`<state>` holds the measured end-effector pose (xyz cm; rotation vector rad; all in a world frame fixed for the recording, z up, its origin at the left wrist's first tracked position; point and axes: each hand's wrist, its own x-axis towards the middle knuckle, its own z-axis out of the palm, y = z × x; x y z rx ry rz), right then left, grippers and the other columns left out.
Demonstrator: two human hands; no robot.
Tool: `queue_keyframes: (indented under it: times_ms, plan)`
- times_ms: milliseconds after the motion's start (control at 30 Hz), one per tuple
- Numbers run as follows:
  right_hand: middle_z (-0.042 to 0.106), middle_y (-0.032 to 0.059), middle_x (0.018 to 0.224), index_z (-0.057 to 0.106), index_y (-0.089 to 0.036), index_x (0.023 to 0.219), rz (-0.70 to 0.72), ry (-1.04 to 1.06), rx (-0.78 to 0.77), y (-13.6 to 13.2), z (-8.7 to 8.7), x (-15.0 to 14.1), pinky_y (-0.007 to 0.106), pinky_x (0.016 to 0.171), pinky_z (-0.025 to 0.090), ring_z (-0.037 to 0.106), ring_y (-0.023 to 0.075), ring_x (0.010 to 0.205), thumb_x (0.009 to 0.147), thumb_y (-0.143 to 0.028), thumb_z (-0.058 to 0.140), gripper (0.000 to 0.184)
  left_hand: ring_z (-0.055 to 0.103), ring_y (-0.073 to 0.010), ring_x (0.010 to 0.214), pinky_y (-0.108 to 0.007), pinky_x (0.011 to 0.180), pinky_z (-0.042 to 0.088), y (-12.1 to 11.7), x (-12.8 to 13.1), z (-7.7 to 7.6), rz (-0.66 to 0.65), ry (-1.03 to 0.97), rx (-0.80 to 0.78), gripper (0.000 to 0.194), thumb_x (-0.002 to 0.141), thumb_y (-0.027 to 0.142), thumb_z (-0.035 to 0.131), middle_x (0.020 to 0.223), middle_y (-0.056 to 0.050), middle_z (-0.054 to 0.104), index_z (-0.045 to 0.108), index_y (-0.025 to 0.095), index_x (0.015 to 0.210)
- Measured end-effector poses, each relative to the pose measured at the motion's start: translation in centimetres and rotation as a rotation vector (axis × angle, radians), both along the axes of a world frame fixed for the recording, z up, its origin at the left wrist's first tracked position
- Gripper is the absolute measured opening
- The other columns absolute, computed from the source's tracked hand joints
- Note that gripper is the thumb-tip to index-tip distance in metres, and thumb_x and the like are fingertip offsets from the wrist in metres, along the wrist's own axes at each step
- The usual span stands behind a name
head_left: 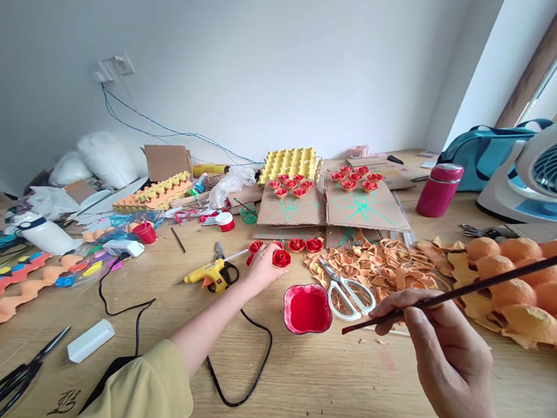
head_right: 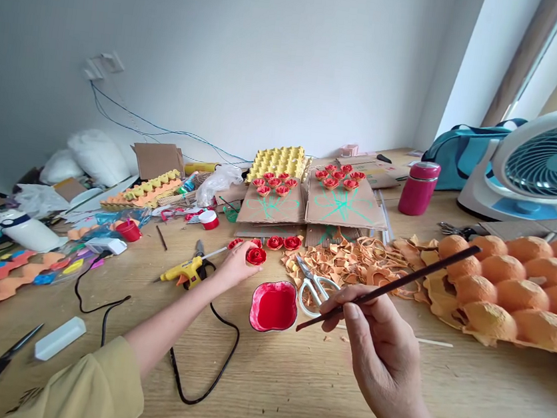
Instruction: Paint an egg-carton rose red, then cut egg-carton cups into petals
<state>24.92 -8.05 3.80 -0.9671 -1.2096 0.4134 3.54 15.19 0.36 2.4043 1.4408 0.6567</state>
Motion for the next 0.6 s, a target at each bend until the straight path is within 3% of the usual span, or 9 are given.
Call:
queue_keyframes:
  times_ms: [333,600]
  plan:
    - [0.07,0.003,0.086,0.066,-0.027,0.1,-0.013,0.017,0.007,-0.1,0.4,0.1,0.029,0.059,0.057,0.066,0.0171,0.066,0.097,-0.028,0.055,0.012,0.047,-0.0323,0.113,-0.044,0.099,0.039,0.4,1.7,0.8,0.0,0.243,0.137,0.039,0.068,0.033,0.08,0.109,-0.009,0.055,0.066,0.021,0.102]
    - [0.069,0.0045,0.09,0.067,-0.027,0.102,-0.009,-0.015,0.023,-0.2,0.7,0.1,0.029,0.058,0.058,0.068,0.0181,0.071,0.097,-0.026,0.054,0.014,0.047,-0.0352,0.112,-0.049,0.096,0.038,-0.1,2.3,0.0,0.096,0.316,0.139,0.038,0.07,0.044,0.078,0.111,-0.012,0.054,0.066,0.02,0.098]
